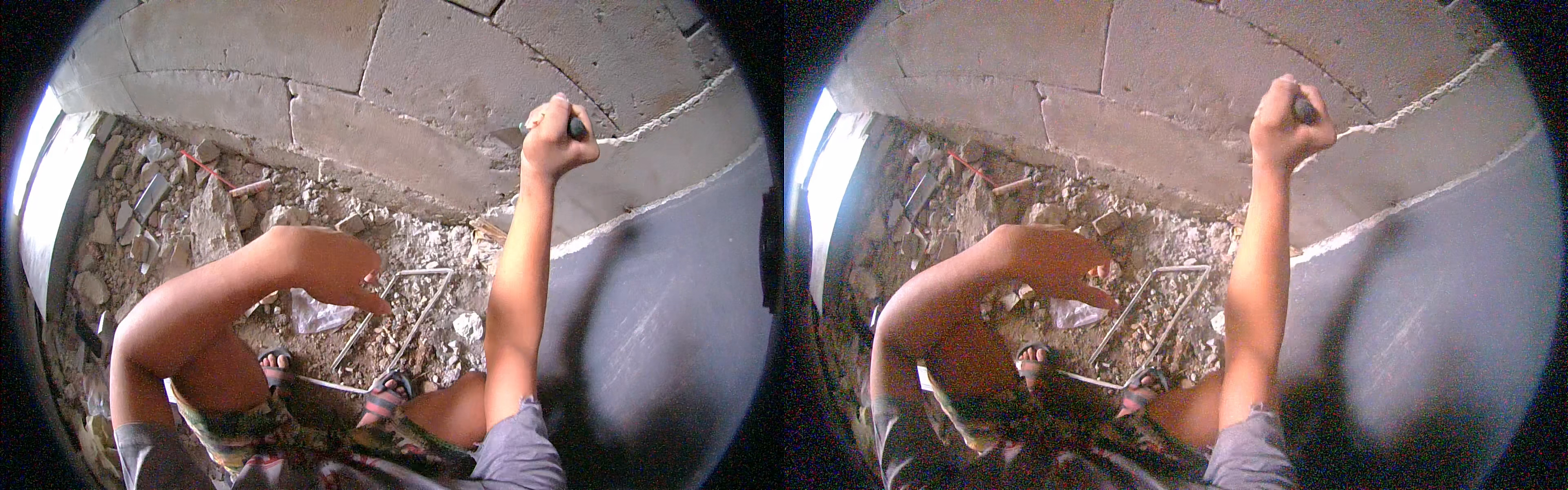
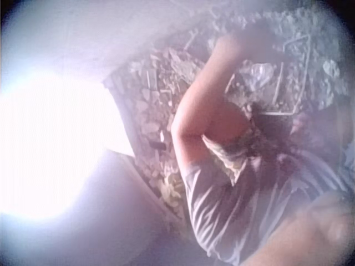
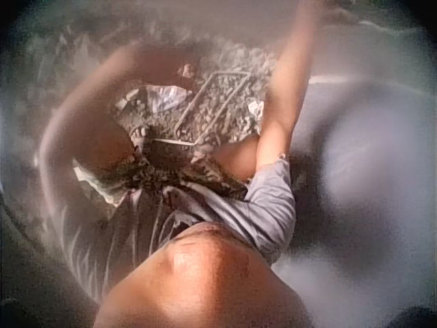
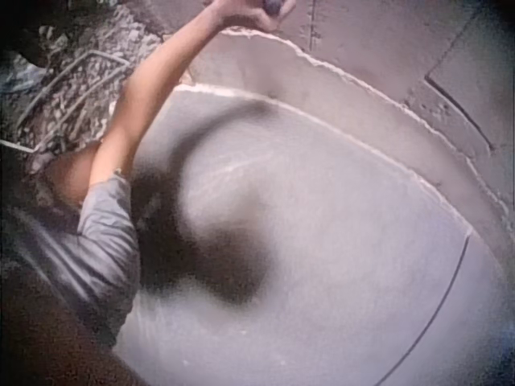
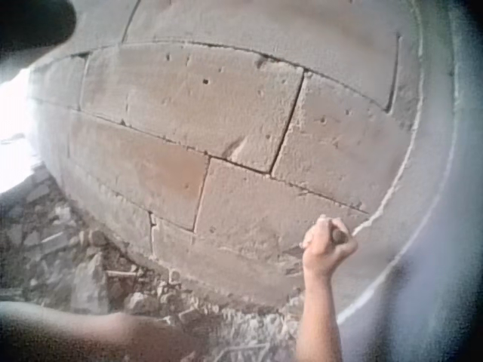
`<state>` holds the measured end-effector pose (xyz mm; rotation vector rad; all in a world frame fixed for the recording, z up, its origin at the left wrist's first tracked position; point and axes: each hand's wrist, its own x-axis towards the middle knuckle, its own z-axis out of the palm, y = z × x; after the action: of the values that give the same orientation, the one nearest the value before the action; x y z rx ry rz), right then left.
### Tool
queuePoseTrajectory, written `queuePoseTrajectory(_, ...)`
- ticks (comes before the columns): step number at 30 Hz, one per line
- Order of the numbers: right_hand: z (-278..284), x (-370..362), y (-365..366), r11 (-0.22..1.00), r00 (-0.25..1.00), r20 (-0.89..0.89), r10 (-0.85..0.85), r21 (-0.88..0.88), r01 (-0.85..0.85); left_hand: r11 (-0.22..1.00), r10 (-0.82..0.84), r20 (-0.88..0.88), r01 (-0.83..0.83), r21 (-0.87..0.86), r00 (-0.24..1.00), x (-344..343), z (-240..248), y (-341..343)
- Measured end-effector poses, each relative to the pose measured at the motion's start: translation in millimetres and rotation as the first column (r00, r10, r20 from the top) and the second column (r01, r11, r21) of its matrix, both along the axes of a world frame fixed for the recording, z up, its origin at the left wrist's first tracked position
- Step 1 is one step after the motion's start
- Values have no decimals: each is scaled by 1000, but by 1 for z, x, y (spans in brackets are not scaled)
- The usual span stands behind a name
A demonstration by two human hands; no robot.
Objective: The person scrapes the side of a concrete block wall using a small handheld scraper, removing mortar and debris while sitting on the floor.
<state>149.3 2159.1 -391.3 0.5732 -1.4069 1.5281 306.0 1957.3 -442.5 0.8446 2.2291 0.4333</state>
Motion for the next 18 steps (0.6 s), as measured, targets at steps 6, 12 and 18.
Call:
queuePoseTrajectory(6, 2, 2, 5, 998, 998, 21, 64, -18, -63, 1000, 16, 46, -16, 0, 999, 2, 1, 4)
queuePoseTrajectory(12, 10, 8, 11, 998, 998, -34, 58, 40, -57, 999, 49, 16, -48, -10, 999, 5, 7, 2)
queuePoseTrajectory(18, -1, 4, 2, 995, 993, 83, 88, -50, -84, 998, 52, 13, -51, -49, 999, 4, 7, 1)
